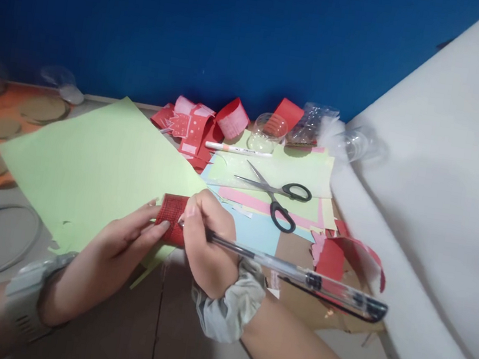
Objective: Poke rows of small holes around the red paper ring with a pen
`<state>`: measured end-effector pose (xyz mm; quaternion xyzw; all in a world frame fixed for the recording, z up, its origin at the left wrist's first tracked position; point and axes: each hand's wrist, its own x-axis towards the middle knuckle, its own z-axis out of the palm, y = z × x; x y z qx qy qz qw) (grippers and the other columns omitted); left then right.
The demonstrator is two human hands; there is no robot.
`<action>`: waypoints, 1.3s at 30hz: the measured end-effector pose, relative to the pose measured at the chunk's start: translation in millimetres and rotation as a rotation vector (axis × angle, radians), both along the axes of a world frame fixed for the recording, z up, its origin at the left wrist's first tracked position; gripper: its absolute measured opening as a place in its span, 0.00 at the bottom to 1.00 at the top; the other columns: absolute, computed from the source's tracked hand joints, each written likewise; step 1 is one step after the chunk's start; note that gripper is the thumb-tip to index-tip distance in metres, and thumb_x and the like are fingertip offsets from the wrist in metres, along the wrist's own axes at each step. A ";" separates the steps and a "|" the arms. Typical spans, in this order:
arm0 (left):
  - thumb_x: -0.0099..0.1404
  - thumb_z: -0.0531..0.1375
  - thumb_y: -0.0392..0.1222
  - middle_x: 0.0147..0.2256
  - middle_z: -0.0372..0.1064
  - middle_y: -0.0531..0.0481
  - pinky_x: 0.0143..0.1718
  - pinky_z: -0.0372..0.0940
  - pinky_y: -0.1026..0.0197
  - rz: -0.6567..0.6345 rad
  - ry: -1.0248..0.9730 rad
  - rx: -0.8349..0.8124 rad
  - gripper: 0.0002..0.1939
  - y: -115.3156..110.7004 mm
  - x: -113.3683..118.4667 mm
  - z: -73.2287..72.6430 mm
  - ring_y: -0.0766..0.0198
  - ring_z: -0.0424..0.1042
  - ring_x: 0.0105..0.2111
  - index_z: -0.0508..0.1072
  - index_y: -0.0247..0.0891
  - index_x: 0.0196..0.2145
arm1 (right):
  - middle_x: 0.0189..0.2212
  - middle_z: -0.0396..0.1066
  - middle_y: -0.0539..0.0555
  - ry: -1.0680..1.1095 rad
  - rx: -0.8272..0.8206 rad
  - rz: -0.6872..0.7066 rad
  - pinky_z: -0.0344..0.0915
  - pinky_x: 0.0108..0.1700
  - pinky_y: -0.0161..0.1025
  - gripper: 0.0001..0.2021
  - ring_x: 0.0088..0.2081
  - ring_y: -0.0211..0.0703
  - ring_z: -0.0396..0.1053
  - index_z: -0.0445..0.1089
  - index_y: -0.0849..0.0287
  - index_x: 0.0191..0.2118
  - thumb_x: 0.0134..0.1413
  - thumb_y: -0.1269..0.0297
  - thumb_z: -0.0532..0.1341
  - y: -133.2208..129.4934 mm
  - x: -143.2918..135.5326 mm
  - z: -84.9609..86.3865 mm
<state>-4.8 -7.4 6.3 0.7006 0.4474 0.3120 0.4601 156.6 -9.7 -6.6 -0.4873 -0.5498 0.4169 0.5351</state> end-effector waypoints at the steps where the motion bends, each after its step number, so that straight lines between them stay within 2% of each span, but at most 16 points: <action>1: 0.75 0.52 0.39 0.52 0.80 0.48 0.71 0.50 0.46 0.004 -0.002 0.003 0.13 0.1 0.2 0.2 0.58 0.79 0.48 0.76 0.41 0.48 | 0.25 0.60 0.47 -0.009 0.003 0.007 0.55 0.28 0.37 0.15 0.27 0.39 0.57 0.62 0.55 0.29 0.70 0.60 0.54 0.1 0.5 0.1; 7: 0.75 0.52 0.40 0.52 0.80 0.48 0.71 0.51 0.46 0.009 -0.022 0.009 0.13 1.1 1.3 -2.2 0.59 0.79 0.49 0.76 0.41 0.48 | 0.26 0.60 0.48 0.044 -0.003 -0.027 0.55 0.27 0.37 0.15 0.25 0.38 0.57 0.62 0.55 0.30 0.71 0.58 0.53 0.2 0.6 -0.9; 13: 0.75 0.53 0.39 0.53 0.80 0.49 0.71 0.49 0.50 0.018 -0.029 0.010 0.13 1.3 1.0 -1.8 0.60 0.78 0.50 0.76 0.41 0.48 | 0.26 0.59 0.47 0.009 0.023 0.039 0.55 0.28 0.37 0.15 0.27 0.38 0.56 0.61 0.55 0.29 0.71 0.59 0.54 0.6 1.8 -1.4; 18: 0.75 0.52 0.40 0.54 0.79 0.48 0.72 0.49 0.50 0.017 -0.037 -0.024 0.13 0.4 1.1 -0.2 0.60 0.78 0.49 0.76 0.41 0.48 | 0.26 0.59 0.47 0.040 0.008 -0.003 0.55 0.28 0.37 0.15 0.27 0.39 0.58 0.62 0.55 0.30 0.72 0.60 0.53 0.6 0.5 0.2; 24: 0.74 0.53 0.41 0.52 0.80 0.48 0.71 0.50 0.51 0.035 -0.034 -0.028 0.13 0.8 1.5 -1.7 0.59 0.78 0.50 0.76 0.40 0.47 | 0.26 0.59 0.47 0.000 0.047 0.073 0.55 0.29 0.37 0.15 0.27 0.38 0.56 0.61 0.55 0.29 0.71 0.61 0.54 1.6 3.8 -1.2; 30: 0.74 0.53 0.42 0.54 0.79 0.49 0.71 0.49 0.51 0.040 -0.045 -0.066 0.14 0.5 1.6 0.2 0.60 0.78 0.49 0.77 0.40 0.49 | 0.26 0.60 0.47 0.040 0.026 0.010 0.56 0.31 0.38 0.15 0.29 0.38 0.59 0.62 0.55 0.30 0.72 0.62 0.52 1.4 1.4 -1.1; 34: 0.74 0.53 0.42 0.53 0.79 0.50 0.71 0.49 0.51 0.040 -0.055 -0.079 0.14 1.2 2.2 -0.1 0.60 0.79 0.48 0.77 0.41 0.48 | 0.26 0.58 0.46 -0.003 0.049 0.083 0.55 0.31 0.37 0.15 0.27 0.37 0.55 0.60 0.55 0.30 0.72 0.62 0.53 0.9 3.4 -0.8; 39: 0.74 0.53 0.43 0.53 0.79 0.51 0.72 0.49 0.52 0.047 -0.043 -0.088 0.14 0.7 1.5 -3.7 0.58 0.77 0.54 0.78 0.42 0.49 | 0.26 0.58 0.45 0.006 0.047 0.062 0.56 0.32 0.37 0.15 0.27 0.36 0.56 0.60 0.55 0.30 0.72 0.63 0.53 1.4 3.8 -0.4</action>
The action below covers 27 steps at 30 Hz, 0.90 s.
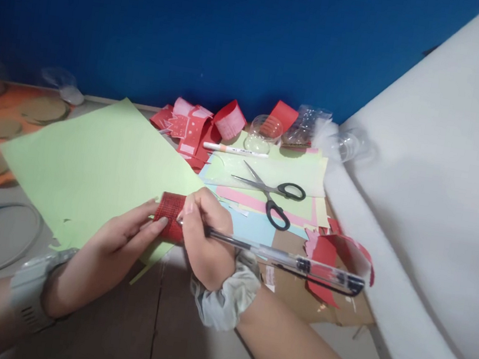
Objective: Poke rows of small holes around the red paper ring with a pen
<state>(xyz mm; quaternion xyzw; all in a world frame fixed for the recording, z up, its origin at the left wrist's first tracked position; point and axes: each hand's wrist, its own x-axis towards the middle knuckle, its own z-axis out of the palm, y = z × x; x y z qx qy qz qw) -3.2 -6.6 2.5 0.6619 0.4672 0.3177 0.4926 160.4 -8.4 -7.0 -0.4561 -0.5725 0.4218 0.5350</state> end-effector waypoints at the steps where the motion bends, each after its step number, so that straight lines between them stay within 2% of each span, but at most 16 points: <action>1: 0.74 0.53 0.44 0.54 0.79 0.51 0.72 0.49 0.52 0.004 0.000 -0.008 0.14 -0.1 0.0 -0.7 0.58 0.76 0.55 0.78 0.42 0.49 | 0.26 0.59 0.46 0.002 0.004 -0.011 0.56 0.32 0.37 0.15 0.28 0.36 0.57 0.60 0.55 0.30 0.72 0.63 0.52 0.0 -0.5 0.2; 8: 0.73 0.54 0.45 0.53 0.79 0.49 0.72 0.49 0.50 0.025 0.003 -0.019 0.15 1.0 0.6 -1.7 0.57 0.77 0.53 0.78 0.41 0.48 | 0.24 0.54 0.45 -0.079 0.056 0.030 0.53 0.29 0.36 0.15 0.26 0.36 0.53 0.58 0.55 0.29 0.72 0.63 0.53 -0.7 0.1 1.5; 14: 0.73 0.53 0.46 0.53 0.79 0.50 0.72 0.49 0.49 0.024 -0.012 -0.049 0.14 2.1 1.6 -0.8 0.57 0.77 0.52 0.77 0.43 0.47 | 0.26 0.60 0.46 -0.042 0.042 -0.001 0.56 0.31 0.37 0.14 0.27 0.37 0.57 0.60 0.55 0.30 0.72 0.63 0.53 -0.2 -0.4 0.3; 19: 0.71 0.54 0.46 0.52 0.80 0.47 0.71 0.49 0.49 0.044 -0.004 -0.075 0.14 1.1 1.8 1.5 0.55 0.77 0.51 0.76 0.40 0.45 | 0.25 0.56 0.46 -0.102 0.076 0.022 0.53 0.30 0.37 0.15 0.26 0.37 0.55 0.59 0.55 0.29 0.71 0.64 0.54 0.0 0.7 0.3; 24: 0.72 0.53 0.46 0.53 0.80 0.47 0.71 0.50 0.49 0.038 -0.008 -0.074 0.14 1.5 2.6 3.4 0.56 0.77 0.51 0.76 0.41 0.46 | 0.25 0.59 0.46 -0.071 0.068 0.005 0.54 0.30 0.37 0.14 0.27 0.38 0.57 0.60 0.55 0.30 0.72 0.63 0.53 -0.4 0.0 0.3; 27: 0.72 0.53 0.45 0.52 0.80 0.47 0.71 0.50 0.49 0.030 -0.018 -0.071 0.14 1.2 2.5 3.6 0.57 0.78 0.49 0.76 0.40 0.46 | 0.25 0.57 0.46 -0.082 0.065 0.014 0.54 0.29 0.37 0.15 0.26 0.37 0.55 0.59 0.55 0.29 0.72 0.61 0.53 -0.4 0.4 0.6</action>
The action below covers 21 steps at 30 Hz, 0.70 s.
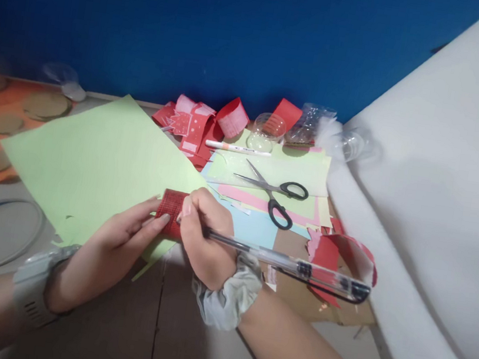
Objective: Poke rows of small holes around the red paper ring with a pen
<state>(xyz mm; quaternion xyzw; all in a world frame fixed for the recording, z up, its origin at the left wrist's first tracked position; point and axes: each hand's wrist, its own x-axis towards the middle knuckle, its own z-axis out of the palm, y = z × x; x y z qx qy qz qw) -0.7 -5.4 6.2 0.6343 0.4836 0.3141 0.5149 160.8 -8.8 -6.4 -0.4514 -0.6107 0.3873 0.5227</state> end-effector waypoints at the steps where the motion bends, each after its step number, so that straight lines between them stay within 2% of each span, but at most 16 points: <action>1: 0.72 0.53 0.45 0.51 0.80 0.47 0.71 0.50 0.49 0.007 -0.001 0.002 0.14 -0.2 -0.1 -0.1 0.56 0.78 0.49 0.76 0.40 0.45 | 0.25 0.55 0.46 -0.012 -0.002 0.009 0.53 0.29 0.37 0.16 0.26 0.37 0.54 0.58 0.55 0.29 0.72 0.61 0.53 0.1 0.4 0.2; 5: 0.71 0.54 0.45 0.50 0.81 0.46 0.71 0.50 0.49 0.028 0.001 0.000 0.13 -1.0 -0.5 -0.7 0.55 0.78 0.50 0.76 0.39 0.45 | 0.24 0.53 0.45 -0.024 -0.007 0.022 0.52 0.28 0.37 0.17 0.25 0.37 0.52 0.57 0.55 0.28 0.72 0.59 0.53 0.2 0.7 0.4; 9: 0.72 0.54 0.44 0.51 0.79 0.46 0.71 0.50 0.48 0.023 -0.013 -0.016 0.13 -1.4 -0.2 -1.0 0.55 0.76 0.52 0.75 0.39 0.47 | 0.25 0.57 0.46 0.096 -0.044 0.001 0.53 0.27 0.38 0.16 0.25 0.37 0.54 0.60 0.55 0.29 0.71 0.58 0.55 -0.7 -1.8 -1.0; 12: 0.73 0.54 0.44 0.54 0.77 0.44 0.67 0.57 0.48 0.038 -0.047 -0.037 0.13 -3.0 -0.9 -0.6 0.53 0.73 0.56 0.73 0.39 0.49 | 0.26 0.60 0.47 0.172 -0.040 -0.052 0.52 0.26 0.38 0.15 0.23 0.37 0.56 0.62 0.55 0.30 0.70 0.57 0.56 -2.0 -3.3 -1.3; 16: 0.72 0.57 0.43 0.54 0.76 0.42 0.59 0.66 0.50 -0.027 -0.109 -0.010 0.14 -4.5 -2.6 1.0 0.53 0.74 0.55 0.71 0.39 0.53 | 0.24 0.61 0.47 0.199 0.005 -0.101 0.51 0.24 0.39 0.15 0.21 0.36 0.54 0.62 0.54 0.30 0.70 0.56 0.56 -3.3 -3.5 0.1; 21: 0.73 0.56 0.40 0.54 0.77 0.42 0.63 0.63 0.44 -0.058 -0.073 0.026 0.10 -2.7 -2.1 3.8 0.54 0.77 0.51 0.73 0.39 0.48 | 0.24 0.62 0.46 0.168 -0.012 -0.072 0.52 0.25 0.38 0.15 0.21 0.35 0.54 0.64 0.55 0.30 0.70 0.58 0.57 -4.1 -3.3 -0.9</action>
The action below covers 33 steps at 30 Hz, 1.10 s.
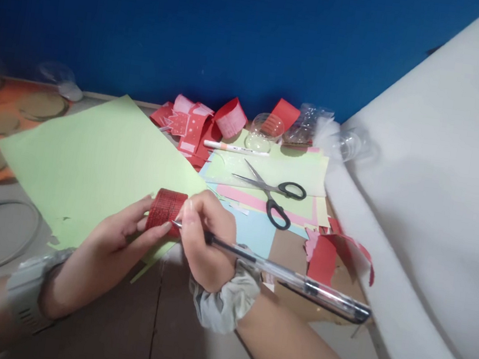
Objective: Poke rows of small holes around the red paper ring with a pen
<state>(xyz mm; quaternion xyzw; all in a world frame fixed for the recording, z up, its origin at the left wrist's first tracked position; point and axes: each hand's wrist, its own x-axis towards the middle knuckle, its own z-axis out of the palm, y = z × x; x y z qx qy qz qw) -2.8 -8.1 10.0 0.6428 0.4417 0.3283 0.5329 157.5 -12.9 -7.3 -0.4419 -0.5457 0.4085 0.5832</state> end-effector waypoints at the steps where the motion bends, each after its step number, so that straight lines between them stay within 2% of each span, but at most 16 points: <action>1: 0.73 0.55 0.40 0.54 0.77 0.43 0.64 0.61 0.43 -0.005 0.007 0.009 0.10 0.4 0.2 0.3 0.55 0.78 0.50 0.74 0.39 0.48 | 0.24 0.62 0.46 -0.016 -0.017 0.001 0.52 0.25 0.38 0.15 0.21 0.35 0.54 0.64 0.55 0.30 0.70 0.57 0.57 0.0 0.0 -0.4; 7: 0.73 0.55 0.39 0.52 0.79 0.46 0.69 0.53 0.42 -0.018 0.020 0.034 0.11 -0.1 -0.5 -0.9 0.56 0.78 0.51 0.75 0.41 0.48 | 0.24 0.61 0.46 -0.057 -0.089 0.001 0.53 0.24 0.37 0.16 0.22 0.35 0.55 0.63 0.55 0.29 0.70 0.56 0.57 1.2 -0.5 1.0; 16: 0.73 0.55 0.39 0.50 0.80 0.45 0.68 0.54 0.41 -0.006 0.051 0.055 0.11 2.3 -0.1 -3.3 0.58 0.79 0.44 0.75 0.40 0.48 | 0.27 0.62 0.48 -0.089 -0.125 0.004 0.54 0.25 0.37 0.15 0.24 0.37 0.57 0.62 0.54 0.31 0.72 0.57 0.53 2.3 -2.7 4.0; 25: 0.73 0.55 0.40 0.50 0.80 0.45 0.69 0.52 0.41 -0.015 0.055 0.055 0.11 2.2 -0.1 -3.6 0.57 0.79 0.45 0.76 0.40 0.48 | 0.26 0.60 0.47 -0.129 -0.113 0.063 0.54 0.25 0.36 0.13 0.25 0.37 0.56 0.60 0.54 0.30 0.70 0.62 0.53 3.8 -0.1 3.6; 30: 0.73 0.55 0.40 0.50 0.80 0.47 0.68 0.55 0.44 -0.011 0.066 0.058 0.11 2.4 -0.4 -5.1 0.58 0.79 0.44 0.76 0.41 0.48 | 0.25 0.58 0.47 -0.121 -0.135 0.009 0.53 0.24 0.36 0.14 0.24 0.38 0.55 0.59 0.54 0.30 0.70 0.60 0.52 3.3 -1.6 3.9; 33: 0.73 0.55 0.40 0.49 0.81 0.47 0.67 0.56 0.44 -0.009 0.070 0.061 0.11 2.1 -0.4 -4.6 0.58 0.80 0.43 0.76 0.41 0.47 | 0.24 0.58 0.47 -0.128 -0.135 0.027 0.53 0.24 0.36 0.14 0.23 0.38 0.55 0.60 0.54 0.30 0.69 0.60 0.53 3.6 -1.4 4.4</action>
